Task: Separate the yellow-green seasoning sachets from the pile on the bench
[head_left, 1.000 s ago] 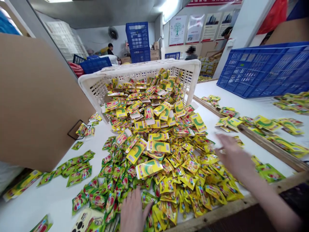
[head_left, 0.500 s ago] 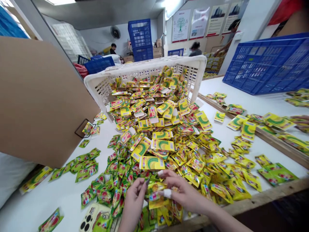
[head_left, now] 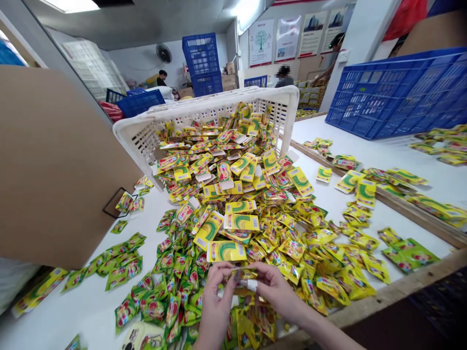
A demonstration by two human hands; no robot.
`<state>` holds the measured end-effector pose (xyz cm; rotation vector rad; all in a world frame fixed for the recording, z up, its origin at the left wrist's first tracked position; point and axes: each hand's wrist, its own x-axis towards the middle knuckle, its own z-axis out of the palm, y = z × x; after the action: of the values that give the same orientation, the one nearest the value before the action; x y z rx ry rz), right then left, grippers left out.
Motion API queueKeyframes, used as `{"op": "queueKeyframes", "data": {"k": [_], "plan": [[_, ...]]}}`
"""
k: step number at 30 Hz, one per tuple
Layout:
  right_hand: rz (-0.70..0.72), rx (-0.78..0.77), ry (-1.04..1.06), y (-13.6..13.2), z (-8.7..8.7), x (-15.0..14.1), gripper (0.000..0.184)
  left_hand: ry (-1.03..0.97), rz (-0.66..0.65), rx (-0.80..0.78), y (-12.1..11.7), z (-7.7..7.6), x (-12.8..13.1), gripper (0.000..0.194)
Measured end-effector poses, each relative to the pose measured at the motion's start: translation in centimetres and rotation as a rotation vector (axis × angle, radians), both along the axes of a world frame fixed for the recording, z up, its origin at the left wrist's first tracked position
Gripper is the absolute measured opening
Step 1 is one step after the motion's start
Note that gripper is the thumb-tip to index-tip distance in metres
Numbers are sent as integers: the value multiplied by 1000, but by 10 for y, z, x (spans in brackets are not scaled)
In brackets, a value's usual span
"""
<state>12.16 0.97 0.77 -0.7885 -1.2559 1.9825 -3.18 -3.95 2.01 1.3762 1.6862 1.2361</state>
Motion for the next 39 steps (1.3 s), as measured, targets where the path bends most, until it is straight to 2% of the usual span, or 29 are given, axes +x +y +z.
{"op": "queueKeyframes", "data": {"k": [2, 4, 6, 8, 10, 12, 15, 17, 19, 21, 24, 26, 28, 30, 32, 33, 35, 37, 39], "plan": [[-58, 92, -65, 7, 7, 11, 24, 342, -38, 41, 7, 5, -16, 24], [-88, 225, -178, 14, 14, 26, 22, 679, -75, 34, 14, 6, -34, 42], [-69, 418, -325, 17, 21, 39, 19, 935, -139, 19, 19, 3, -49, 56], [-10, 632, -442, 14, 24, 46, 24, 1061, -235, 1, 24, -3, -56, 59], [83, 819, -524, 9, 23, 43, 35, 1089, -321, -3, 30, -5, -57, 61], [161, 972, -612, 5, 20, 35, 42, 1074, -380, 8, 35, -1, -54, 59], [195, 1142, -716, 8, 17, 20, 38, 994, -458, 36, 38, 20, -52, 44], [177, 1184, -731, 13, 19, 14, 37, 896, -523, 44, 34, 41, -53, 33], [155, 1125, -672, 17, 25, 12, 42, 769, -536, 40, 27, 58, -53, 24], [143, 982, -535, 17, 33, 10, 40, 579, -417, 40, 20, 65, -50, 18], [198, 747, -292, 7, 42, 5, 23, 19, -158, 32, 10, 51, -40, 23], [245, 639, -179, 1, 45, 4, 19, -394, -91, -89, 5, 33, -31, 32], [255, 619, -158, 0, 47, 9, 19, -607, -66, -249, 1, 18, -23, 37], [203, 637, -198, 5, 52, 19, 18, -688, 9, -287, -1, 11, -17, 39], [98, 576, -205, 14, 60, 29, 18, -737, 67, -254, -2, 12, -13, 41], [42, 515, -176, 19, 65, 32, 19, -743, 64, -246, -2, 14, -11, 42], [-22, 424, -83, 27, 76, 32, 23, -702, -33, -244, -3, 22, -5, 40], [-35, 514, -33, 31, 87, 26, 23, -664, -146, -249, -6, 29, 2, 37], [2, 753, -78, 34, 97, 19, 20, -669, -213, -273, -11, 35, 7, 37]]}}
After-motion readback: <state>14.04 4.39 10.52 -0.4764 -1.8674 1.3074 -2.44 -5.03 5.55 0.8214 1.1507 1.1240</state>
